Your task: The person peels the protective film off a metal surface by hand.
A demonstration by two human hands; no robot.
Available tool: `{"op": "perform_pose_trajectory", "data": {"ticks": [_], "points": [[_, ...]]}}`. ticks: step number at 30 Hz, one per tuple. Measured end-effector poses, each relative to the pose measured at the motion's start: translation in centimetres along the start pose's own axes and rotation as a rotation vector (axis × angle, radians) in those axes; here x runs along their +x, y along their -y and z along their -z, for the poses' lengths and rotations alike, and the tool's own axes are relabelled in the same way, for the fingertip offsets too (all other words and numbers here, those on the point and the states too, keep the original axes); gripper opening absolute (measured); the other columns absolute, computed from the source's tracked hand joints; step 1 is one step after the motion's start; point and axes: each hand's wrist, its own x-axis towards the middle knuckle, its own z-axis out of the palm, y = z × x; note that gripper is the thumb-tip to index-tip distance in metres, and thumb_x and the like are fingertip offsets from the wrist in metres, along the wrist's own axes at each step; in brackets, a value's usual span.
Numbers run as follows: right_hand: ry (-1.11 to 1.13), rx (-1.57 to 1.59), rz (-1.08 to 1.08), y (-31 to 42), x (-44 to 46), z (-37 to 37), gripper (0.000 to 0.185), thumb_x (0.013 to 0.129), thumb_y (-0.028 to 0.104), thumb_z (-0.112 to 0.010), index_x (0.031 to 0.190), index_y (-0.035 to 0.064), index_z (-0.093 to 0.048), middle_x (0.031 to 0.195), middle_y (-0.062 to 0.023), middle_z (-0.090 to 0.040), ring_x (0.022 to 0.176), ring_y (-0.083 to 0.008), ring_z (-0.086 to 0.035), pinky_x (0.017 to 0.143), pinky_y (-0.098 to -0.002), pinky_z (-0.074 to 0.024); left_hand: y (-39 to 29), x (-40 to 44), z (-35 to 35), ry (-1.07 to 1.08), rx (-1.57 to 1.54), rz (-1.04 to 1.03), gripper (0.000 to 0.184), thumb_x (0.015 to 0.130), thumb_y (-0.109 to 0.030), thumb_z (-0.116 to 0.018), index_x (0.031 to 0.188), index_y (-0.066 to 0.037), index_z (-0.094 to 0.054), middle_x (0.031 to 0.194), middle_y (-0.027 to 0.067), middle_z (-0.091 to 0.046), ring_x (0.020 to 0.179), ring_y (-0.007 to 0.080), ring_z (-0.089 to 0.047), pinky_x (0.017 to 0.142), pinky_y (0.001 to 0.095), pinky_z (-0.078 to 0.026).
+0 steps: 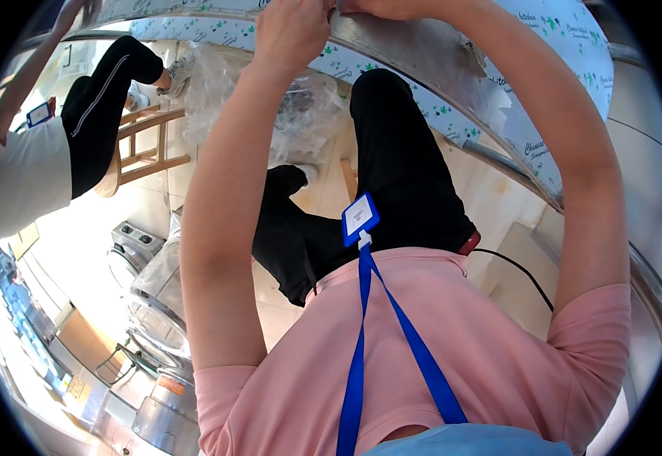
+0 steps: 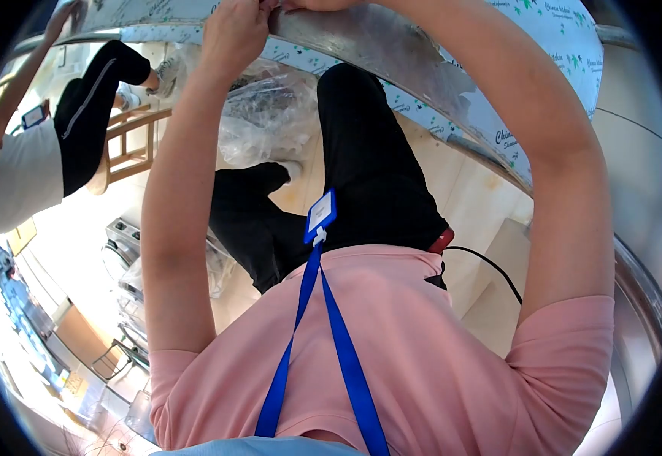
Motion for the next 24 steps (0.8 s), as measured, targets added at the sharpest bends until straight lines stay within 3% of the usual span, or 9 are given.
{"op": "perform_pose_trajectory", "data": {"ticks": [2, 5, 14, 17, 20, 24], "points": [[-0.041, -0.007, 0.031, 0.6, -0.1, -0.2, 0.018, 0.086, 0.019, -0.058, 0.084, 0.0010, -0.060, 0.089, -0.0215, -0.062, 0.093, -0.0390, -0.058, 0.083, -0.0450, -0.0460, 0.1, -0.1, -0.2, -0.031, -0.033, -0.013, 0.014, 0.091, -0.012, -0.052, 0.087, 0.002, -0.055, 0.093, 0.0244, -0.058, 0.088, 0.0449, -0.057, 0.076, 0.0510, -0.046], [0.113, 0.002, -0.062, 0.6, 0.6, -0.3, 0.018, 0.086, 0.019, -0.058, 0.085, 0.0007, -0.061, 0.090, -0.0216, -0.062, 0.094, -0.0385, -0.058, 0.085, -0.0449, -0.0457, 2.2, 1.1, -0.7, -0.179, -0.197, 0.011, 0.016, 0.092, -0.012, -0.052, 0.086, 0.003, -0.055, 0.093, 0.0247, -0.057, 0.089, 0.0451, -0.056, 0.077, 0.0496, -0.045], [0.027, 0.166, -0.067, -1.5, 0.3, -1.4, 0.020, 0.085, 0.020, -0.060, 0.089, 0.0006, -0.062, 0.095, -0.0203, -0.062, 0.097, -0.0370, -0.059, 0.086, -0.0434, -0.0465, 1.0, 0.3, 1.2, 0.025, -0.174, -0.034, 0.014, 0.089, -0.011, -0.057, 0.088, 0.002, -0.059, 0.092, 0.0238, -0.057, 0.089, 0.0438, -0.056, 0.076, 0.0493, -0.045], [0.105, 0.041, -0.066, 0.3, 0.0, 0.5, 0.017, 0.083, 0.017, -0.059, 0.086, 0.0006, -0.062, 0.094, -0.0214, -0.064, 0.095, -0.0384, -0.060, 0.085, -0.0439, -0.0470, 0.0, 0.2, 2.1, 0.123, -0.080, -0.094, 0.013, 0.089, -0.011, -0.055, 0.086, 0.001, -0.058, 0.093, 0.0234, -0.057, 0.089, 0.0436, -0.057, 0.076, 0.0497, -0.046], [0.114, -0.103, -0.040, 0.1, 0.7, -0.4, 0.013, 0.081, 0.012, -0.057, 0.083, 0.0004, -0.063, 0.089, -0.0226, -0.064, 0.090, -0.0399, -0.061, 0.082, -0.0450, -0.0479, 0.3, 0.5, 1.5, 0.161, -0.040, -0.116, 0.011, 0.088, -0.010, -0.054, 0.087, 0.001, -0.056, 0.095, 0.0236, -0.057, 0.088, 0.0443, -0.056, 0.076, 0.0504, -0.046], [0.054, 0.005, -0.022, 0.0, 0.6, -0.5, 0.014, 0.079, 0.010, -0.056, 0.083, -0.0001, -0.065, 0.087, -0.0228, -0.065, 0.089, -0.0406, -0.062, 0.081, -0.0455, -0.0485, 0.7, 0.5, 0.8, 0.112, -0.002, -0.133, 0.012, 0.088, -0.009, -0.054, 0.091, 0.002, -0.056, 0.095, 0.0249, -0.056, 0.088, 0.0452, -0.056, 0.076, 0.0509, -0.046]]}}
